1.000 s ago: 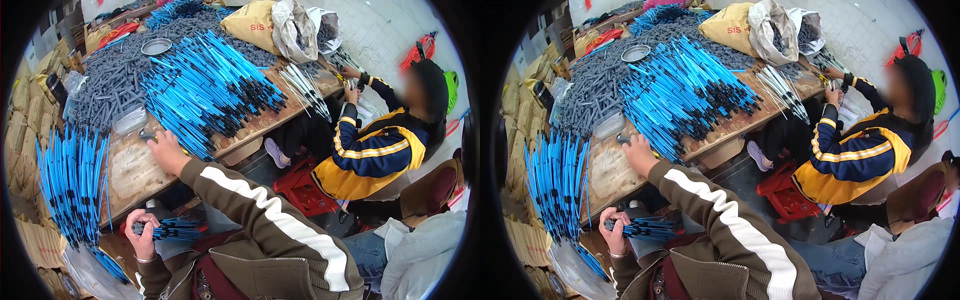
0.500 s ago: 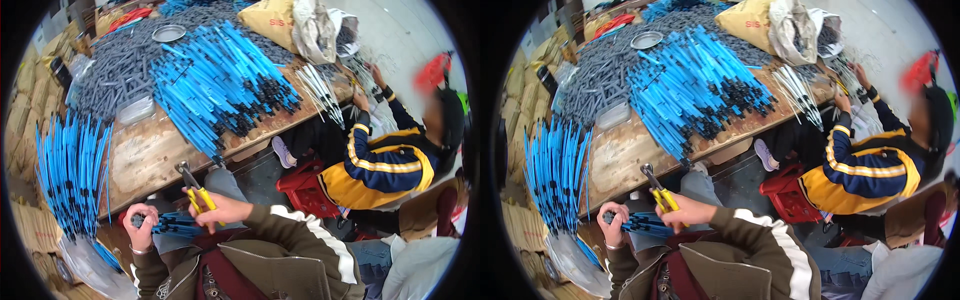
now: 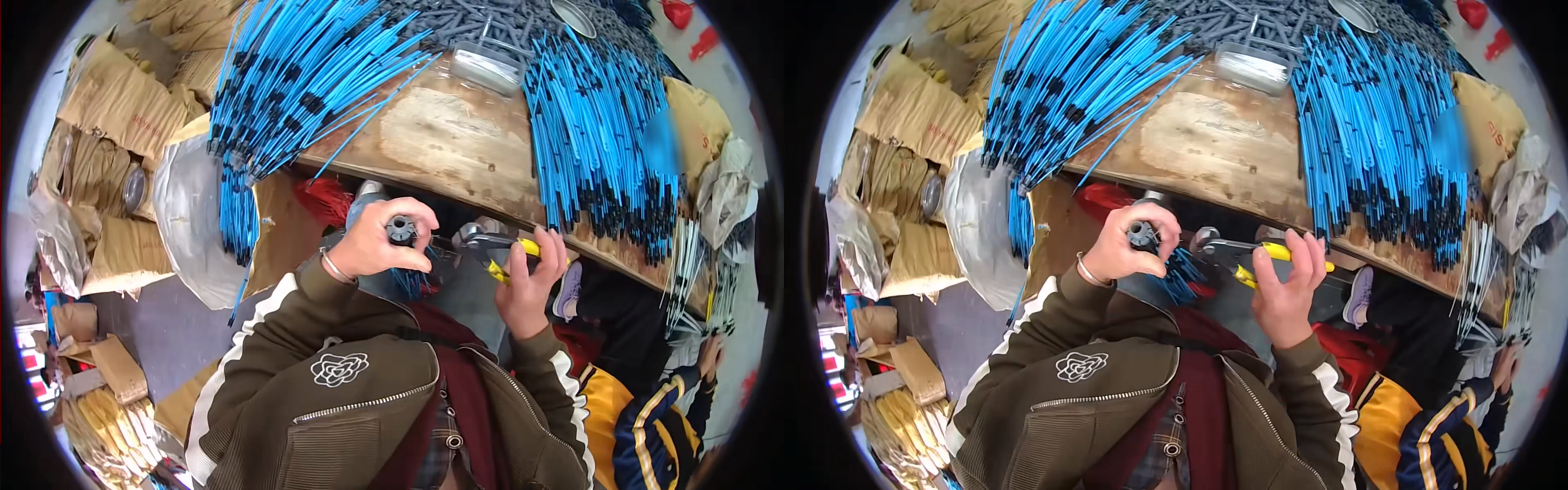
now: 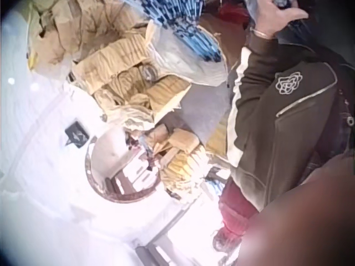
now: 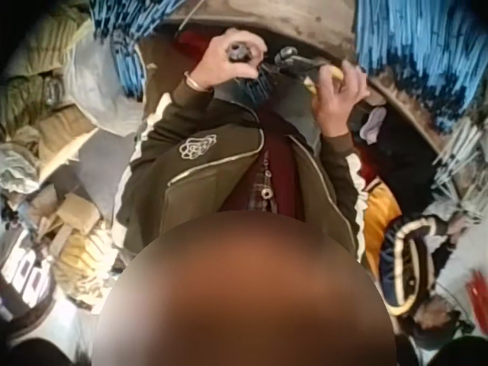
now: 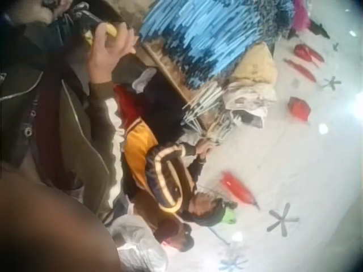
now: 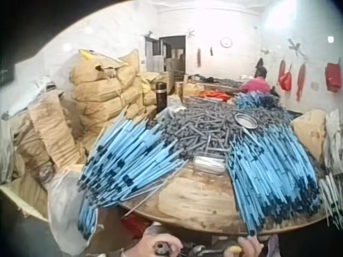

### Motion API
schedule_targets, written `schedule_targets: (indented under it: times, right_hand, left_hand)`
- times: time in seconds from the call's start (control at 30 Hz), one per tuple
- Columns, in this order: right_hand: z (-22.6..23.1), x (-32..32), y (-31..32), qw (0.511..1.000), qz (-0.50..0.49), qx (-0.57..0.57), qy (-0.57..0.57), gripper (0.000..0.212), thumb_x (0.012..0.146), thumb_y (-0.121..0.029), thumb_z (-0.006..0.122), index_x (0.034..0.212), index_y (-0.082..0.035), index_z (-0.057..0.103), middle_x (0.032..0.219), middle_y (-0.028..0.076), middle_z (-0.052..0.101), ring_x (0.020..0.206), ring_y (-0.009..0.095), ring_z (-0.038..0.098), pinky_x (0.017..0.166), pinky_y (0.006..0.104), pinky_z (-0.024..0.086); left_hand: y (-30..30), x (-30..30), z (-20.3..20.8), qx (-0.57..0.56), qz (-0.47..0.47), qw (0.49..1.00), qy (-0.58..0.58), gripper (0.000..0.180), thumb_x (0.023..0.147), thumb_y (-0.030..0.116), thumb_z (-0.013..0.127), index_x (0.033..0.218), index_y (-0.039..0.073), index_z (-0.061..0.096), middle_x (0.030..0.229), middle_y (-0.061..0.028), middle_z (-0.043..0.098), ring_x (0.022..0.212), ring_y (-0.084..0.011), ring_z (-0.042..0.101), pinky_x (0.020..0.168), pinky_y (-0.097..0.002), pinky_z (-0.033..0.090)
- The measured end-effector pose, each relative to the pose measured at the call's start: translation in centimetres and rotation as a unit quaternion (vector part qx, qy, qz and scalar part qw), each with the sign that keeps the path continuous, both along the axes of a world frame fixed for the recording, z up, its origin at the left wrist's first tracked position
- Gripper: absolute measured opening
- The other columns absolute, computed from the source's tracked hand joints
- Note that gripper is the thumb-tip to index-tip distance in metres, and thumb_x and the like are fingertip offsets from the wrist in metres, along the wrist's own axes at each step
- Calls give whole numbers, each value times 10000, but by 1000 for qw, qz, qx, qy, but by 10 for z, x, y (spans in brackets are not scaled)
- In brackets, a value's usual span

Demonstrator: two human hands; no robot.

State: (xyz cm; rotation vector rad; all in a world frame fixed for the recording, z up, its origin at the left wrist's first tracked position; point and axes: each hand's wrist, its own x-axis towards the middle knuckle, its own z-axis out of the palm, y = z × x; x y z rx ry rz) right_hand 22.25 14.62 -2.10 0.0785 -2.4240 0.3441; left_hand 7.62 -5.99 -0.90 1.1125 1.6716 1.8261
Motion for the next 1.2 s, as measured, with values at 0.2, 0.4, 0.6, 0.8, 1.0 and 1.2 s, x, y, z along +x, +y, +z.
schedule_targets:
  times: [0.2,0.4,0.6,0.8,1.0,1.2]
  right_hand:
    - [4,-15,4,989,13,147,32,463,727,-84,666,1091,-350,561,1215,68,428,1142,323,378,1000,568,309]
    - [22,-20,14,968,62,232,69,408,732,-112,656,1057,-342,568,1195,67,429,1150,311,361,1022,569,269]
    - [15,-9,1,981,15,192,7,504,718,-90,662,1128,-367,571,1182,46,430,1116,269,386,1011,559,303]
    - [53,-9,8,986,91,85,-111,517,664,51,615,1125,-183,608,1028,108,516,835,280,536,657,337,485]
    - [62,-18,49,679,326,-309,-580,499,740,-30,650,1216,-31,501,805,134,651,658,215,654,573,300,492]
    - [17,-4,34,267,274,-597,-705,783,662,-25,703,1331,22,300,877,138,626,694,196,639,583,250,482]
  left_hand:
    - [-3,3,5,-10,8,999,-44,437,561,80,830,927,17,600,731,-29,592,654,-97,573,607,-240,451]
    - [2,3,9,-58,-13,998,-21,403,580,88,829,913,26,611,778,-23,596,644,-85,571,586,-226,441]
    - [8,2,1,-48,34,996,63,399,604,118,824,925,27,606,805,-22,605,716,-105,577,635,-247,449]
    - [12,1,3,-37,-15,999,33,442,606,137,825,964,25,591,823,-30,608,745,-104,578,658,-254,451]
    - [8,6,7,-3,-85,996,15,538,575,231,857,984,-1,597,764,-54,619,671,-143,604,631,-261,460]
    - [12,4,-4,15,-124,988,91,404,608,175,830,907,-6,628,789,-91,634,660,-177,611,588,-278,460]
